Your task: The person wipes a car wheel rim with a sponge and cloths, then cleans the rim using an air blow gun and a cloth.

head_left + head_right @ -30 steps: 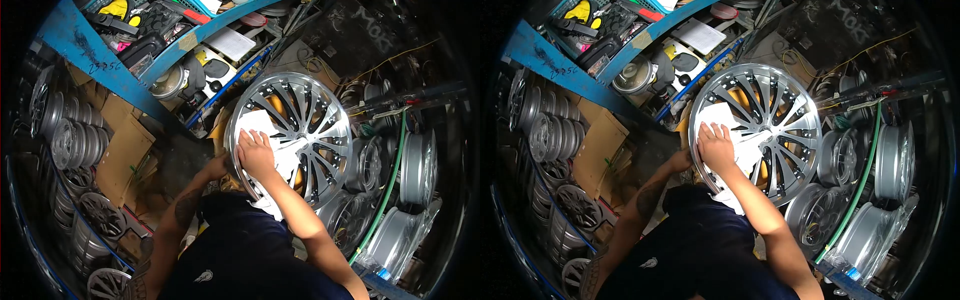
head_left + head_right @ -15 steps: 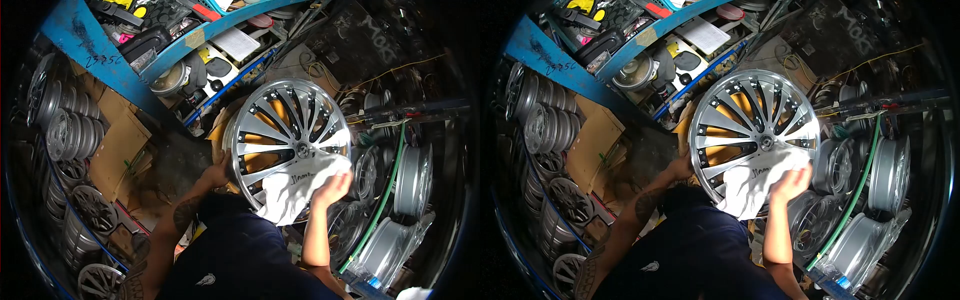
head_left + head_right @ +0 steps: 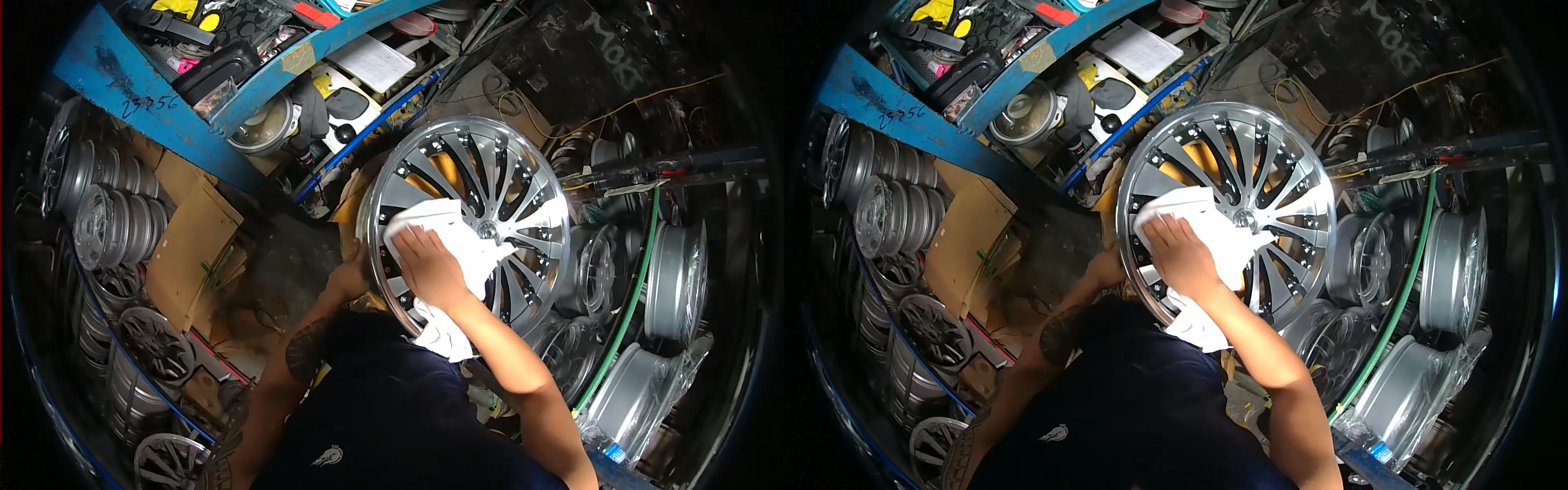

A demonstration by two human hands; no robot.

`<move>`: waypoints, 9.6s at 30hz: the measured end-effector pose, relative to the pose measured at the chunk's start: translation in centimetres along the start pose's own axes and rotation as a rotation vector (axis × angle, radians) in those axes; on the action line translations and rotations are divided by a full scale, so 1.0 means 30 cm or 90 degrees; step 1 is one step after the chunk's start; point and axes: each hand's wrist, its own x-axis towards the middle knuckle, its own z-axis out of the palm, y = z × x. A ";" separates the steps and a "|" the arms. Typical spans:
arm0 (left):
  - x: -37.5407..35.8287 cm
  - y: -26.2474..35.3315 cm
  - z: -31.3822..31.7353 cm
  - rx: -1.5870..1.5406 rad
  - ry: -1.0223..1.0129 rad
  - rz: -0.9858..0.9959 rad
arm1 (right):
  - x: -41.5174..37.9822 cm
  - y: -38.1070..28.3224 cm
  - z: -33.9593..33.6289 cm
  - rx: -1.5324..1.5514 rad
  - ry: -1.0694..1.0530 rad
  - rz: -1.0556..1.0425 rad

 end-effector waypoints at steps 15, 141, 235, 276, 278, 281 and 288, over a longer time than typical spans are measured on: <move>0.002 -0.002 -0.004 0.042 0.000 -0.023 | 0.167 -0.039 0.018 -0.027 -0.034 0.133; 0.090 -0.157 -0.004 0.226 -0.068 0.142 | -0.096 0.234 -0.040 0.122 0.159 0.286; -0.173 0.344 -0.346 -0.197 0.496 0.266 | -0.495 -0.004 -0.206 0.292 0.282 0.689; -0.093 0.745 -0.163 -0.723 -0.092 0.215 | -0.220 0.169 -0.177 0.715 0.262 0.421; -0.099 0.751 -0.188 -0.658 -0.097 0.242 | -0.238 0.182 -0.199 0.675 0.207 0.452; -0.042 0.721 -0.175 -0.649 -0.067 0.296 | -0.215 0.185 -0.260 0.795 0.183 0.411; -0.029 0.748 -0.232 -0.426 0.100 0.329 | -0.175 0.325 -0.236 0.500 0.144 0.496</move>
